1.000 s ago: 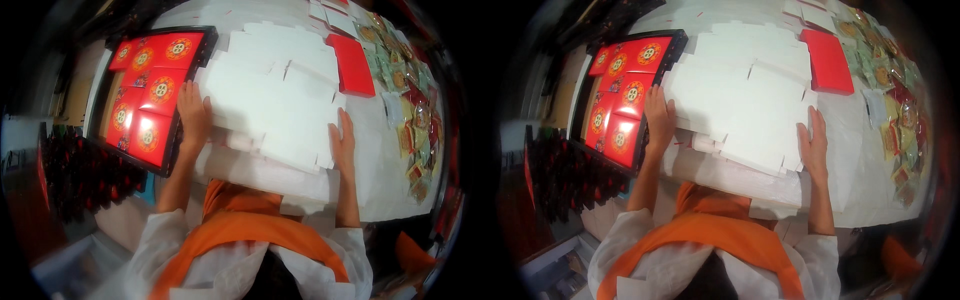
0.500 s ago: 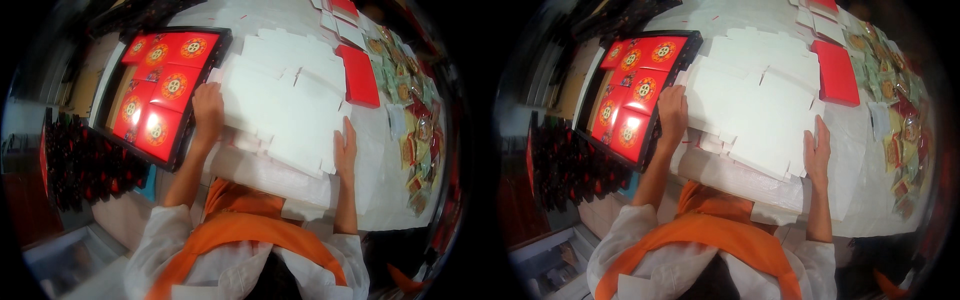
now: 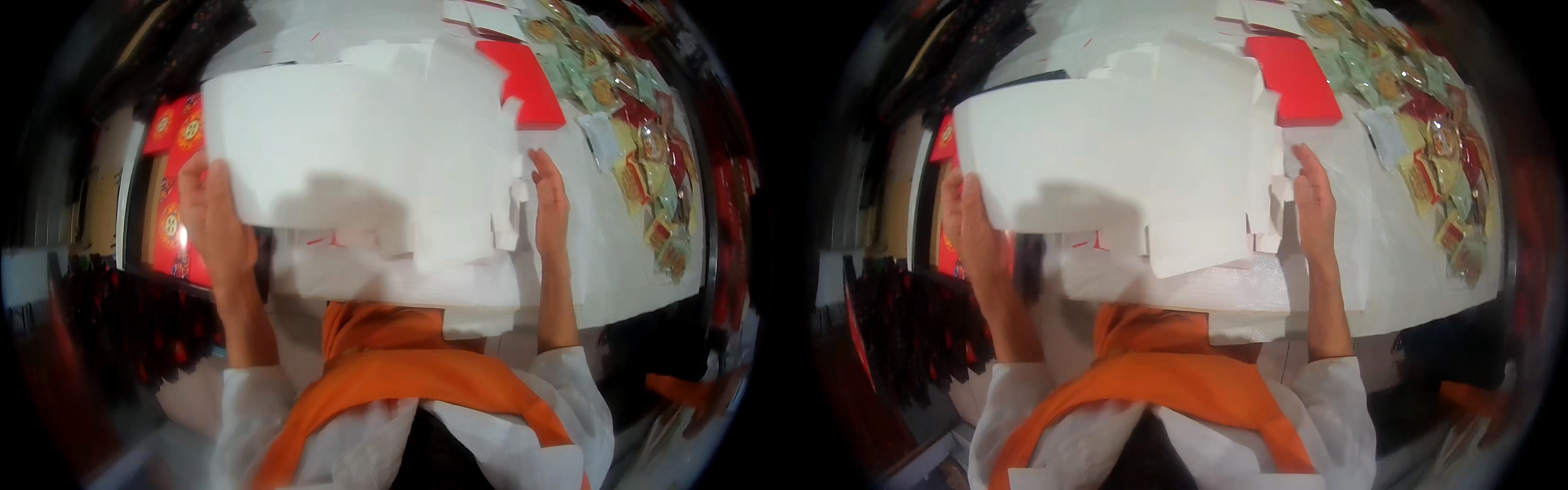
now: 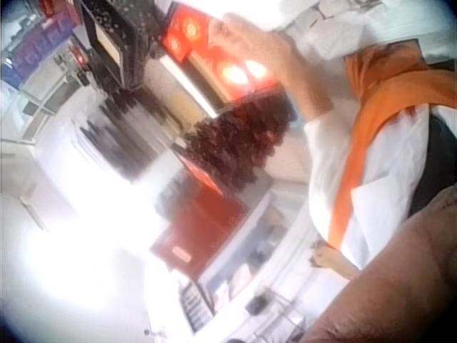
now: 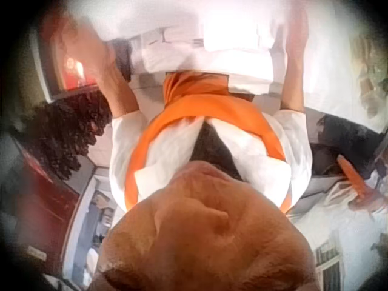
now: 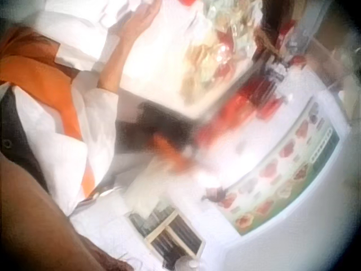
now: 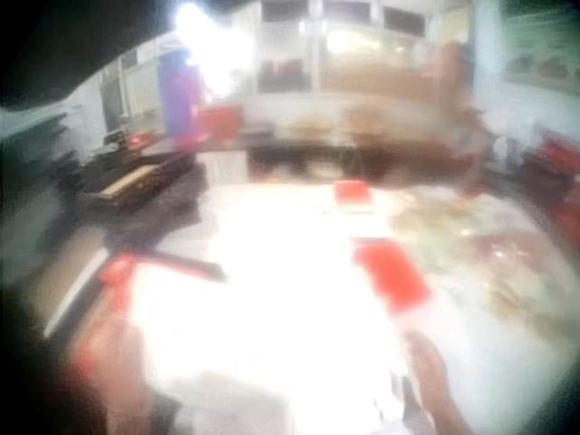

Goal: The person folds flat white cardboard pieces into small red gift boxes. They insert small packaged items into the boxes and place the finished boxes into a larger black tray. The process is repeated multiple times throughout the clip.

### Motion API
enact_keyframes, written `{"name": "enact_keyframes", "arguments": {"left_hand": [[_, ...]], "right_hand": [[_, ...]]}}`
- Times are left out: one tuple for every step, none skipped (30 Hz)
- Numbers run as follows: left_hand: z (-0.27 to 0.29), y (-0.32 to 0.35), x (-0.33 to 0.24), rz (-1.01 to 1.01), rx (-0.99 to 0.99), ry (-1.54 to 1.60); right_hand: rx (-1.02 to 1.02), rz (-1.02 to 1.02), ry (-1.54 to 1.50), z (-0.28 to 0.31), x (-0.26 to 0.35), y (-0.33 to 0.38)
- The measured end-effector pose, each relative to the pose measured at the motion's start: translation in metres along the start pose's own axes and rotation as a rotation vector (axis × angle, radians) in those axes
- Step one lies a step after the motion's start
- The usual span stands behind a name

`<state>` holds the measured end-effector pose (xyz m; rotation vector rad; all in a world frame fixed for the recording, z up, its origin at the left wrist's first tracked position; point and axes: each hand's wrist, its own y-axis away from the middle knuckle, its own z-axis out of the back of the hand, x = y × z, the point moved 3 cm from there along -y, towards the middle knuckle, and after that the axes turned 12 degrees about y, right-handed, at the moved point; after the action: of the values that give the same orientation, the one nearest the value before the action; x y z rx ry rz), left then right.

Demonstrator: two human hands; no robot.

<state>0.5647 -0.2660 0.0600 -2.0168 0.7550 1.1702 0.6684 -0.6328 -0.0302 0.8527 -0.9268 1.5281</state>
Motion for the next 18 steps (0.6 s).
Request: {"name": "enact_keyframes", "arguments": {"left_hand": [[0.001, 0.002, 0.001, 0.027, -0.016, 0.062], [0.003, 0.006, 0.004, 0.055, -0.037, 0.114], [0.005, 0.009, 0.008, 0.083, -0.058, 0.166], [0.008, 0.011, 0.014, 0.118, -0.076, 0.094], [0.010, 0.017, 0.020, 0.166, -0.065, 0.042], [0.013, 0.024, 0.025, 0.213, -0.054, -0.011], [0.015, 0.030, 0.027, 0.258, -0.045, -0.063], [0.010, 0.035, 0.026, 0.348, 0.092, 0.309], [0.006, 0.041, 0.021, 0.434, 0.227, 0.683], [0.004, 0.044, 0.014, 0.509, 0.354, 1.054], [0.011, 0.045, 0.019, 0.466, 0.478, 1.015], [0.017, 0.046, 0.023, 0.416, 0.600, 0.976], [0.014, 0.047, 0.020, 0.377, 0.727, 0.829], [0.009, 0.049, 0.019, 0.360, 0.759, 0.708], [0.003, 0.051, 0.017, 0.338, 0.791, 0.589], [-0.019, 0.052, 0.013, 0.265, 0.833, 0.456], [-0.034, 0.052, 0.011, 0.192, 0.869, 0.313], [-0.040, 0.052, 0.015, 0.200, 0.927, 0.131]], "right_hand": [[0.027, -0.014, -0.130, 0.006, 0.008, 0.002], [-0.010, -0.048, -0.121, 0.007, 0.028, 0.005], [-0.014, -0.080, -0.094, 0.007, 0.036, 0.005], [-0.023, -0.114, -0.066, 0.007, 0.042, 0.005], [-0.030, -0.149, -0.038, 0.008, 0.044, 0.006], [-0.006, -0.163, -0.110, 0.005, 0.042, 0.009], [0.020, -0.174, -0.182, 0.003, 0.039, 0.010], [0.047, -0.185, -0.254, 0.002, 0.036, 0.011], [0.054, -0.195, -0.224, 0.006, 0.032, 0.010], [0.069, -0.204, -0.197, 0.008, 0.029, 0.009], [0.086, -0.214, -0.169, 0.009, 0.027, 0.009], [0.118, -0.190, -0.119, 0.010, 0.030, 0.009], [0.155, -0.168, -0.071, 0.010, 0.034, 0.010], [0.192, -0.145, -0.023, 0.009, 0.036, 0.011], [0.220, -0.095, 0.051, 0.007, 0.036, 0.010], [0.244, -0.047, 0.131, 0.005, 0.037, 0.010], [0.275, 0.001, 0.203, 0.002, 0.038, 0.011], [0.307, -0.005, 0.186, -0.002, 0.042, 0.014]]}}
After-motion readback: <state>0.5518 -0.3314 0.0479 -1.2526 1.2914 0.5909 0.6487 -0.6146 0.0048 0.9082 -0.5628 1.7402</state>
